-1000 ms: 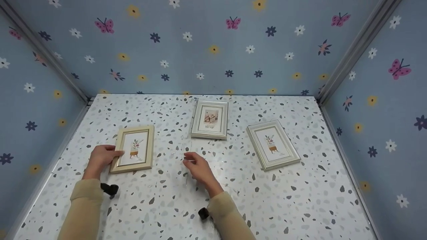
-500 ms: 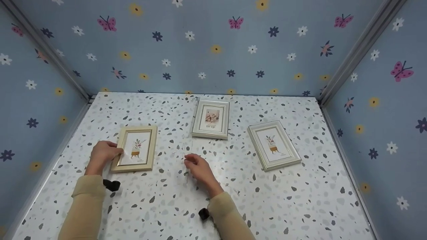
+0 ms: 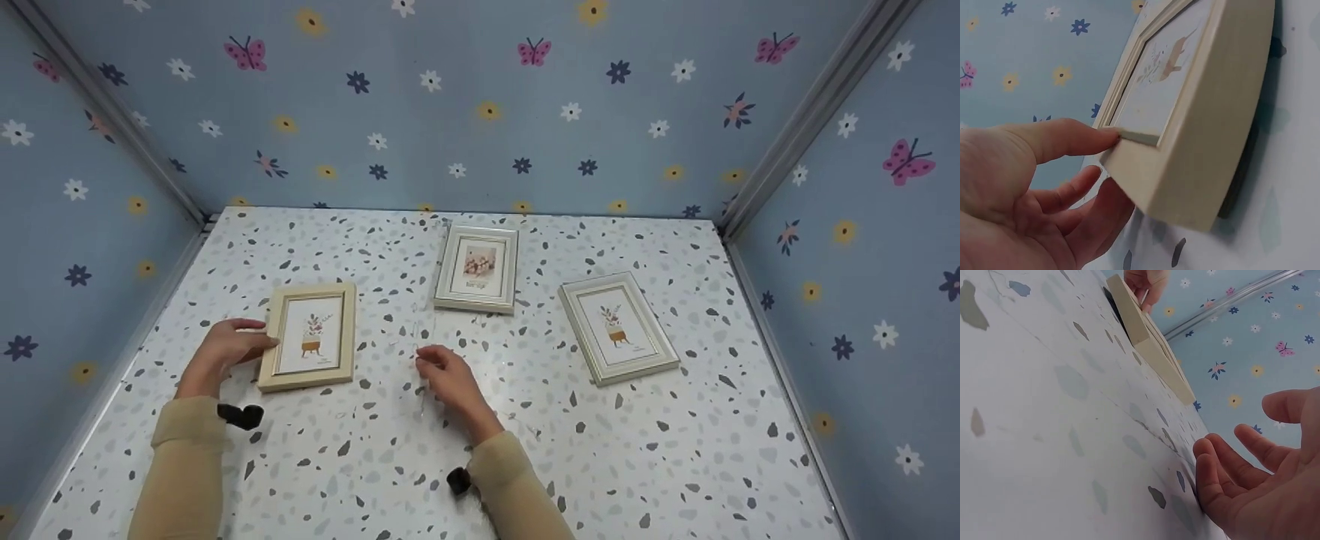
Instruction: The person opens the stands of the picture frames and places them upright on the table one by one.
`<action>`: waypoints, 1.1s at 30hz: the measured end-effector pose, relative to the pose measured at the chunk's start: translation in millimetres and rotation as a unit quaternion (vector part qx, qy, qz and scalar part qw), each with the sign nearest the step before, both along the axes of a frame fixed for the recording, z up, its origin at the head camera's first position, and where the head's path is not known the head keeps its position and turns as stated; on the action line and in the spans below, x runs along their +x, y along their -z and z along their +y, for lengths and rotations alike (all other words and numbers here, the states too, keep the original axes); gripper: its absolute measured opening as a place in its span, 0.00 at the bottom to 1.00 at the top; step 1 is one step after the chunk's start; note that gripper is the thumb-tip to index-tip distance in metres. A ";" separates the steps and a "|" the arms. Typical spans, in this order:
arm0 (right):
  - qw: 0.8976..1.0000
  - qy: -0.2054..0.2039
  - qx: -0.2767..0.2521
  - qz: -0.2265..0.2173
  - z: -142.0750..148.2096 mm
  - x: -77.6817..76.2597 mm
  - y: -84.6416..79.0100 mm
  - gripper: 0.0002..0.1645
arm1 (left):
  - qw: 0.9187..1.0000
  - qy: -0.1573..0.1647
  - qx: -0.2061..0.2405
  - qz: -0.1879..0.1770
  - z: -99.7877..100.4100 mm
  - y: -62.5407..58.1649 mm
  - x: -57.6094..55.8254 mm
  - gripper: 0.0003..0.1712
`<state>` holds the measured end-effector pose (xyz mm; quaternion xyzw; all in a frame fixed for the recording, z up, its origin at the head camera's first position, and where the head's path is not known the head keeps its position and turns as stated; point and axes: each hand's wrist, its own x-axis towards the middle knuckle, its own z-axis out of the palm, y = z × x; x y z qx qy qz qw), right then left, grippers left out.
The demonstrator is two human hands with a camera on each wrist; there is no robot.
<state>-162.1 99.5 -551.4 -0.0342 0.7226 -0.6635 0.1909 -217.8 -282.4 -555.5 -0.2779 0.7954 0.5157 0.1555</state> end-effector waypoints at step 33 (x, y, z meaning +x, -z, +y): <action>0.993 0.022 -0.099 -0.055 0.4 -17.5 28.1 0.26 | 0.995 -0.010 0.085 0.058 5.2 5.0 7.2 0.33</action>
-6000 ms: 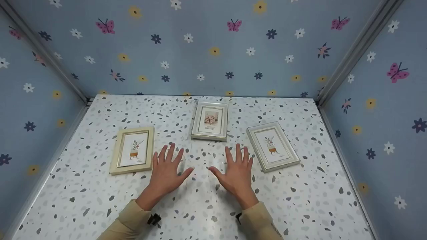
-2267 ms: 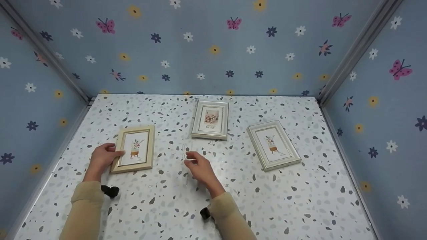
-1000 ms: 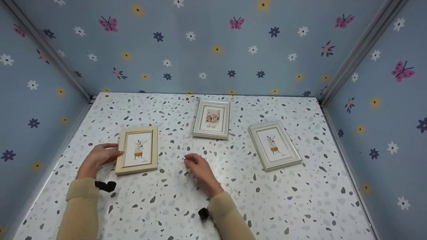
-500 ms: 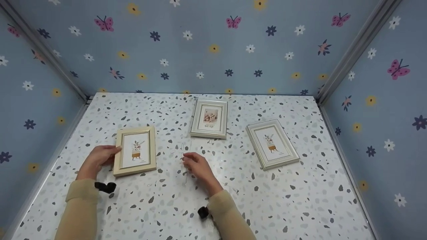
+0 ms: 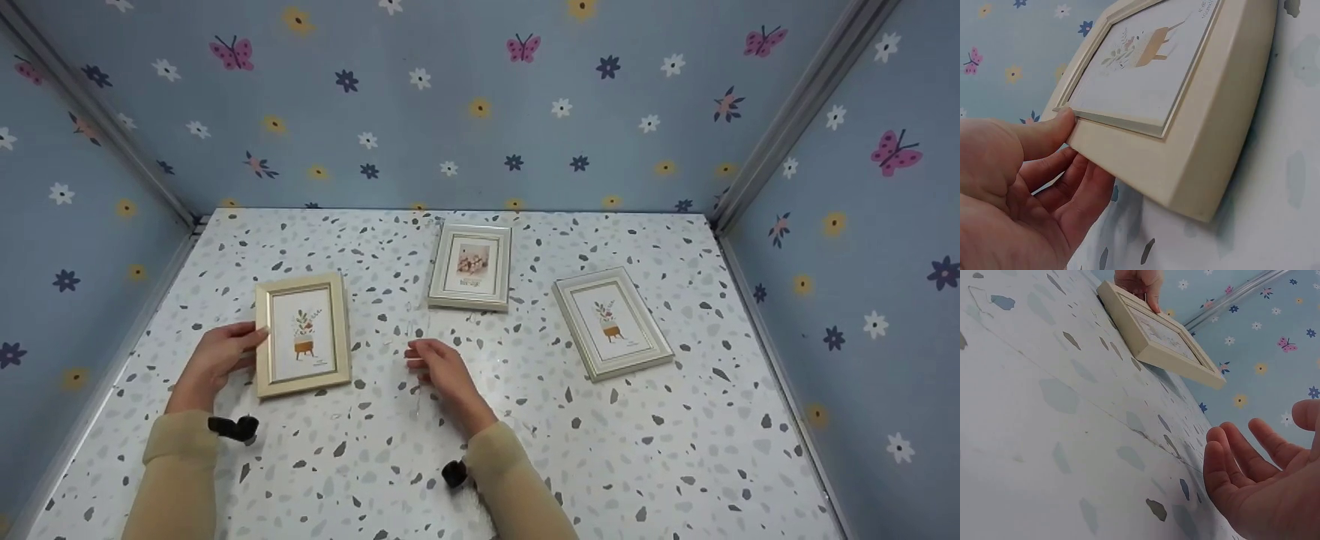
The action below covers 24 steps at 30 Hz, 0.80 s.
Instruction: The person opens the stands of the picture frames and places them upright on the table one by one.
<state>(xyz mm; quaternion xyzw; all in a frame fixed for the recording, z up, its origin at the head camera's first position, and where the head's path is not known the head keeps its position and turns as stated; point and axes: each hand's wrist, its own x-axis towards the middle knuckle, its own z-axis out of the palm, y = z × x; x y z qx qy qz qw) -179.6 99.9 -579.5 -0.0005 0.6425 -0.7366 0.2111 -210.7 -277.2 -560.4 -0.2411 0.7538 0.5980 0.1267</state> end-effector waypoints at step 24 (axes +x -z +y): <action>1.000 0.010 -0.006 -0.002 -0.2 2.8 2.5 0.25 | 0.990 0.019 0.065 0.125 7.6 -7.5 11.5 0.34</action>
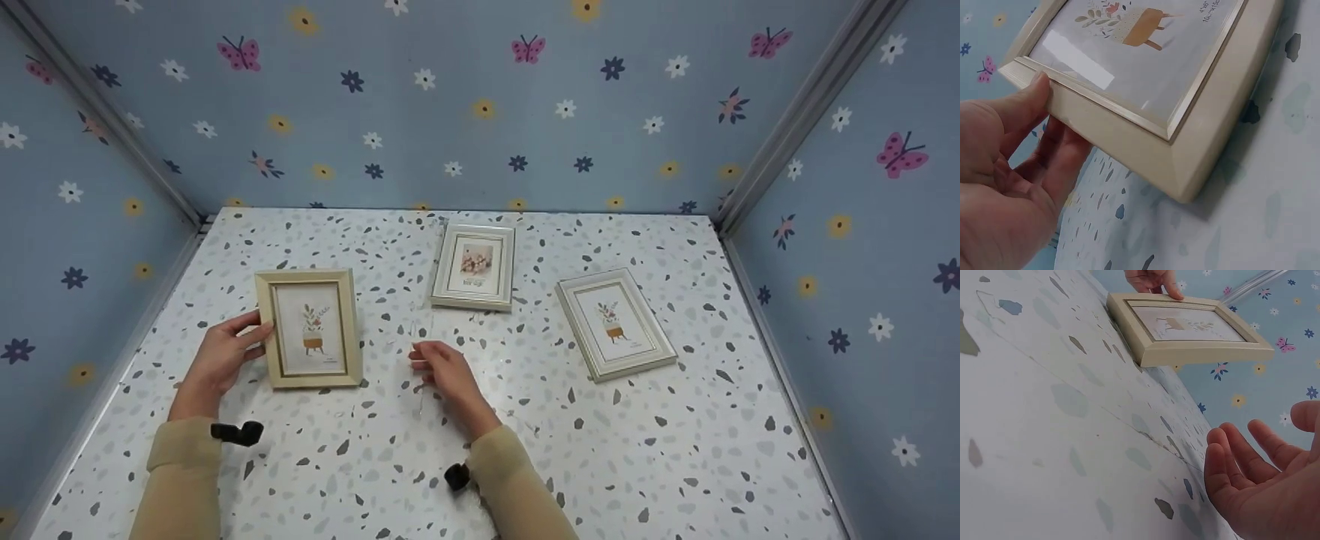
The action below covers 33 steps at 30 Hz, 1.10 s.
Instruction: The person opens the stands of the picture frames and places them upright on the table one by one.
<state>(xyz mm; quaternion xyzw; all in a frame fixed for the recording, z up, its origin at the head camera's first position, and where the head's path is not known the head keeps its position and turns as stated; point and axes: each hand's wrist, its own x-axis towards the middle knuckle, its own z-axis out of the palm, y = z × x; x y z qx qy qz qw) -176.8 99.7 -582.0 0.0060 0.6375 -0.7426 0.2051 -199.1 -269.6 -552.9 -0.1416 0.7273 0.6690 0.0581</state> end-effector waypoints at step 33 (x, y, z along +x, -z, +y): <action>0.998 0.008 0.025 0.053 1.1 1.8 -18.4 0.28 | 0.987 0.006 0.128 0.100 28.8 -0.1 7.3 0.29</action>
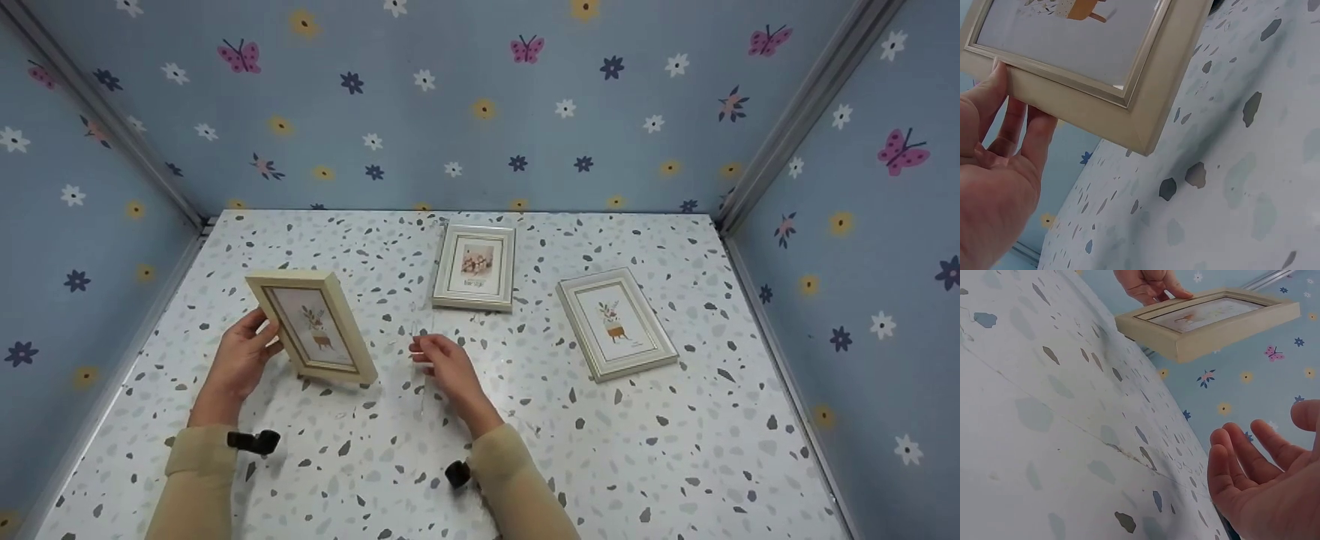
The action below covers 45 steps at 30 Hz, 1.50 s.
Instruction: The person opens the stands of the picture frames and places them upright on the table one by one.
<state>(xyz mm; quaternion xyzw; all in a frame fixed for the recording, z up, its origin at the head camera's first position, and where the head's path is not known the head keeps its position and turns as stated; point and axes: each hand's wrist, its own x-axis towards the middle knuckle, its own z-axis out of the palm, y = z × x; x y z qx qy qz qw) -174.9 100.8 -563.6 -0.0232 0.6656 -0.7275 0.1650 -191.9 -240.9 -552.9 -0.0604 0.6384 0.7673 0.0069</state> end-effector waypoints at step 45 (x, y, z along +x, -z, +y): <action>0.972 -0.179 0.002 0.151 -14.3 26.3 -69.0 0.29 | 0.966 0.205 0.103 0.122 42.7 -14.8 8.5 0.13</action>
